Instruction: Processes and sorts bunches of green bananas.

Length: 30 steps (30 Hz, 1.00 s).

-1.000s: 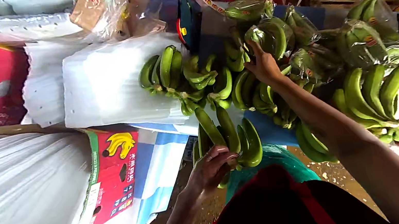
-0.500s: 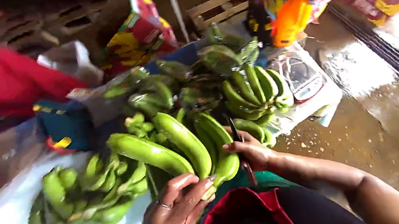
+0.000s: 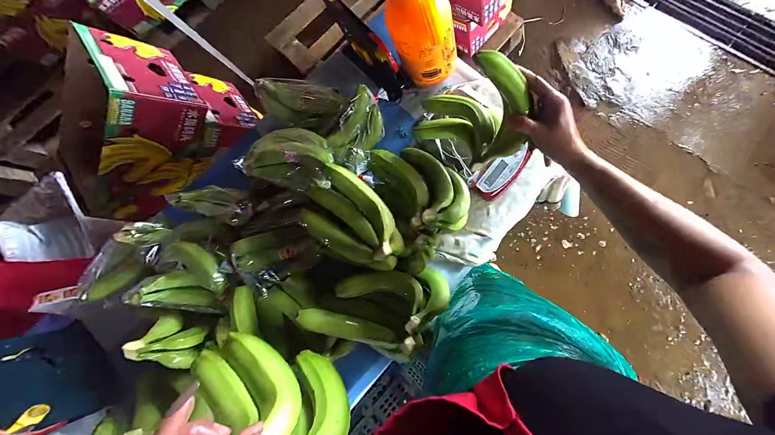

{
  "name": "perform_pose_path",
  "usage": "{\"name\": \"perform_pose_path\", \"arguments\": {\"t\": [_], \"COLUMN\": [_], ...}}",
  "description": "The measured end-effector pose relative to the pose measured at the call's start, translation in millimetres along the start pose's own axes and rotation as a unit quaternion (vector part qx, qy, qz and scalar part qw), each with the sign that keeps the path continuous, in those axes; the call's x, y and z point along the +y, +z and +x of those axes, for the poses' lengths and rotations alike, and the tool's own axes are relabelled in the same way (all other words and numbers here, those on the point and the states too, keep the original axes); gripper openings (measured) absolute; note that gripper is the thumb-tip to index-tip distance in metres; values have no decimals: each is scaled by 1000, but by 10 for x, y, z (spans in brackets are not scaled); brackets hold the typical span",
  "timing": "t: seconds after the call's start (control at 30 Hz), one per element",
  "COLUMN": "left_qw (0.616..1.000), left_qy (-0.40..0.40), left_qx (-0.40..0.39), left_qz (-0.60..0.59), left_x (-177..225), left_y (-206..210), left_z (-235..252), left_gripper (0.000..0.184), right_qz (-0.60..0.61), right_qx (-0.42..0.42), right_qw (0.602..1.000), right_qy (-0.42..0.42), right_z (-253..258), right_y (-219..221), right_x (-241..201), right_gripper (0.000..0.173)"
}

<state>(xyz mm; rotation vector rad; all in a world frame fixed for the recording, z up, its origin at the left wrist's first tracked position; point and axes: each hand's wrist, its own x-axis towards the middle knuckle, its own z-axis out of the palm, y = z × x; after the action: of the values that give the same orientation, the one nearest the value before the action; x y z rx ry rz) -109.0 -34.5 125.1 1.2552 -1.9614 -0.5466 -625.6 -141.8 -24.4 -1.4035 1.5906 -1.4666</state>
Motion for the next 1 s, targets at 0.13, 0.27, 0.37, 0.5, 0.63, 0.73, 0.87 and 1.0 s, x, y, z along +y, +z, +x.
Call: {"name": "perform_pose_path", "arguments": {"t": [0.13, 0.27, 0.37, 0.5, 0.63, 0.73, 0.87, 1.0], "left_qw": [999, 999, 999, 999, 999, 999, 998, 997], "left_qy": [-30, -44, -38, -34, -37, -40, -54, -70], "left_qx": [9, 3, 2, 2, -1, 2, 13, 29], "left_qz": [-20, -20, -5, -20, -21, -11, -13, -19], "left_x": [303, 287, 219, 243, 316, 354, 340, 364], "left_y": [144, 235, 269, 284, 320, 324, 300, 300], "left_z": [1, -82, -108, -87, -56, -52, -108, -204], "left_gripper": [47, 47, 45, 43, 42, 42, 44, 42], "right_qz": [-92, -127, -160, -134, -151, -183, -233, -273], "right_qx": [-53, -106, -117, -102, -41, -8, -100, -221], "right_qw": [994, 984, 973, 977, 984, 982, 951, 919], "right_qy": [-2, 67, 120, 128, 88, -46, -175, -179], "right_z": [201, 320, 379, 361, 267, 151, -104, -297], "right_y": [37, 29, -34, -160, -285, -295, -75, 286], "right_x": [492, 358, 276, 243, 148, 18, -79, 103], "right_gripper": [68, 81, 88, 86, 84, 73, 43, 38]}}
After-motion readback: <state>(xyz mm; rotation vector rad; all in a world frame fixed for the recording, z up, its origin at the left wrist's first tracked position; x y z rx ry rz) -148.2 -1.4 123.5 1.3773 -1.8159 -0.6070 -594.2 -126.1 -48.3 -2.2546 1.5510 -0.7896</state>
